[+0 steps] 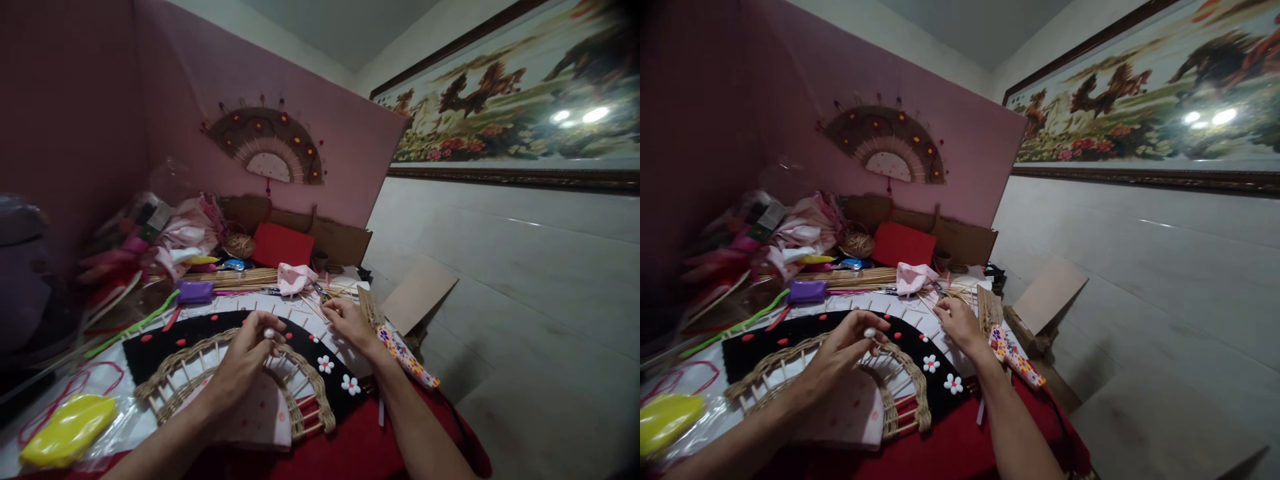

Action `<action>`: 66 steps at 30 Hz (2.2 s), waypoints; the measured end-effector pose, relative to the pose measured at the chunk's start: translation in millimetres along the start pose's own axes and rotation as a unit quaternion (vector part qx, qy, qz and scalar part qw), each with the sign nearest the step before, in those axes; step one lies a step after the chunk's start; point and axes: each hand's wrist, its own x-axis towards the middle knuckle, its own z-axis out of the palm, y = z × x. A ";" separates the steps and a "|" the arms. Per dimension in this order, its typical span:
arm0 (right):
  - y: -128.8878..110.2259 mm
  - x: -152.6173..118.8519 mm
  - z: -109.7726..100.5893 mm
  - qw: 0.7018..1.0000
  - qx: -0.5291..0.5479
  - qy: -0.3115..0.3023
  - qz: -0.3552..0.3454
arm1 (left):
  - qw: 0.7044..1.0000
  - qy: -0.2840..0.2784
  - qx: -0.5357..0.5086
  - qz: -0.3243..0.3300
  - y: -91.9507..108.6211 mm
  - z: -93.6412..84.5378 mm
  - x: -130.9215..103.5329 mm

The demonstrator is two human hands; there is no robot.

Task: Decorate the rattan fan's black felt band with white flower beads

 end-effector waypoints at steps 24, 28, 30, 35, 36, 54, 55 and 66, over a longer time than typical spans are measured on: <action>-49.1 -52.1 31.2 0.945 -0.033 -0.079 -0.316 | 0.971 -0.042 -0.197 -0.129 8.6 11.8 -4.0; -48.4 -52.2 32.6 0.940 -0.035 -0.077 -0.331 | 0.977 -0.041 -0.176 -0.116 4.5 10.9 -2.1; -47.6 -52.1 33.5 0.938 -0.031 -0.077 -0.336 | 0.976 -0.036 -0.177 -0.118 2.0 11.2 -1.7; -47.6 -52.3 35.9 0.935 -0.029 -0.085 -0.344 | 0.976 -0.005 -0.186 -0.110 -2.0 13.0 -1.2; -47.9 -52.5 36.8 0.935 -0.030 -0.085 -0.343 | 0.977 0.003 -0.185 -0.108 -2.2 13.6 -1.1; -42.8 -44.8 34.1 0.956 0.256 -0.089 -0.112 | 0.951 0.067 -0.273 -0.126 8.1 5.3 1.5; -42.8 -45.0 34.6 0.958 0.247 -0.083 -0.118 | 0.953 0.032 -0.273 -0.129 6.1 5.8 1.4; -43.4 -50.1 43.5 0.937 0.072 0.001 -0.342 | 0.967 -0.032 -0.191 -0.166 1.5 12.0 -2.3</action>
